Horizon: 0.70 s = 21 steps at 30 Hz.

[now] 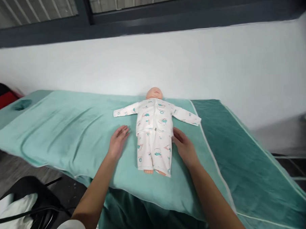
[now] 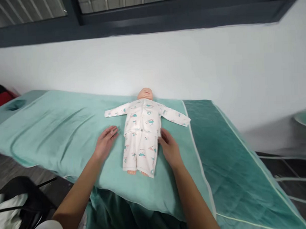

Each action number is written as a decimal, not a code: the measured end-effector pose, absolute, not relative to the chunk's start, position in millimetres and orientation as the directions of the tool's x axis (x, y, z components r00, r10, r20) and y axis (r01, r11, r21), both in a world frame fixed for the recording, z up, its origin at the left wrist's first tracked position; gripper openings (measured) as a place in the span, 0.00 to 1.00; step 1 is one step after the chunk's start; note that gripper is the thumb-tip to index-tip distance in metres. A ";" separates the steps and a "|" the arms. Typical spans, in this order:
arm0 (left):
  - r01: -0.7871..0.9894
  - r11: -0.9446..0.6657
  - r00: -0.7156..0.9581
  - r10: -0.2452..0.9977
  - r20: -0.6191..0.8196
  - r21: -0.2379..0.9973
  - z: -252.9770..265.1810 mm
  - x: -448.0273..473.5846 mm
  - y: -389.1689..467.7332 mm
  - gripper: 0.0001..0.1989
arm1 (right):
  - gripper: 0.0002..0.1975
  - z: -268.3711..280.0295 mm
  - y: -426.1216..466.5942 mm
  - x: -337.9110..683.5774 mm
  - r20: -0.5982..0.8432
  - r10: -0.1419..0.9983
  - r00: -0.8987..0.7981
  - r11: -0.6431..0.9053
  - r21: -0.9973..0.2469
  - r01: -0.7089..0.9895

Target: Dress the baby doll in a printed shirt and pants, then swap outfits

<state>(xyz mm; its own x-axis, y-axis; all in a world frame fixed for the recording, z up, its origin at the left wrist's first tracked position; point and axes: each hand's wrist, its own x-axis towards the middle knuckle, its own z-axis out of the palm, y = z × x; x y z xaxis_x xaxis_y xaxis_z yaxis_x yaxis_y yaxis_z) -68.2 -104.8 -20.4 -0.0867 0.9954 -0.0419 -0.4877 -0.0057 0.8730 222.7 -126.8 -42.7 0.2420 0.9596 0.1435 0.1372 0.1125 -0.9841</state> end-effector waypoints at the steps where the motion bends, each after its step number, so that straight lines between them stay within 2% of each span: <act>1: -0.434 -0.071 -0.149 0.989 0.007 0.898 -24.6 -89.7 -123.0 0.17 | 0.24 -47.5 -141.8 223.3 0.218 0.954 0.205 0.142 -0.933 0.332; 3: -0.238 -0.165 -0.315 0.945 0.084 0.957 -35.6 -144.5 -160.7 0.17 | 0.23 -58.1 -171.7 227.7 0.342 0.937 0.068 0.228 -0.748 0.623; 5: 0.048 -0.147 -0.507 0.849 0.151 0.988 -47.5 -212.1 -199.5 0.18 | 0.24 -68.4 -198.4 235.5 0.406 0.913 -0.030 0.288 -0.591 0.753; 6: 0.219 -0.062 -0.600 0.778 0.185 0.974 -52.8 -248.2 -219.2 0.18 | 0.25 -72.7 -209.8 240.1 0.440 0.897 -0.050 0.306 -0.536 0.787; 7: 0.394 0.094 -0.676 0.704 0.219 0.914 -57.1 -284.0 -239.0 0.19 | 0.25 -76.4 -219.7 244.5 0.454 0.888 -0.071 0.318 -0.495 0.809; 8: 0.526 0.301 -0.719 0.656 0.228 0.795 -60.2 -318.1 -258.7 0.20 | 0.25 -79.3 -228.1 248.6 0.476 0.875 -0.092 0.338 -0.461 0.820; 12: 0.483 0.607 -0.847 0.507 0.161 0.631 -65.6 -415.4 -331.6 0.24 | 0.25 -84.6 -248.7 257.4 0.489 0.856 -0.170 0.391 -0.396 0.831; 15: 0.363 0.777 -0.921 0.383 0.071 0.514 -71.6 -443.6 -372.5 0.30 | 0.24 -84.3 -255.5 257.1 0.490 0.851 -0.189 0.412 -0.400 0.819; 18: 0.258 0.868 -0.955 0.297 -0.026 0.425 -83.4 -452.4 -398.8 0.29 | 0.21 -83.0 -258.7 255.2 0.491 0.852 -0.181 0.412 -0.418 0.810; 21: 0.271 0.902 -0.949 0.309 -0.065 0.335 -96.5 -459.6 -414.4 0.24 | 0.19 -83.1 -259.8 254.3 0.485 0.860 -0.161 0.396 -0.435 0.809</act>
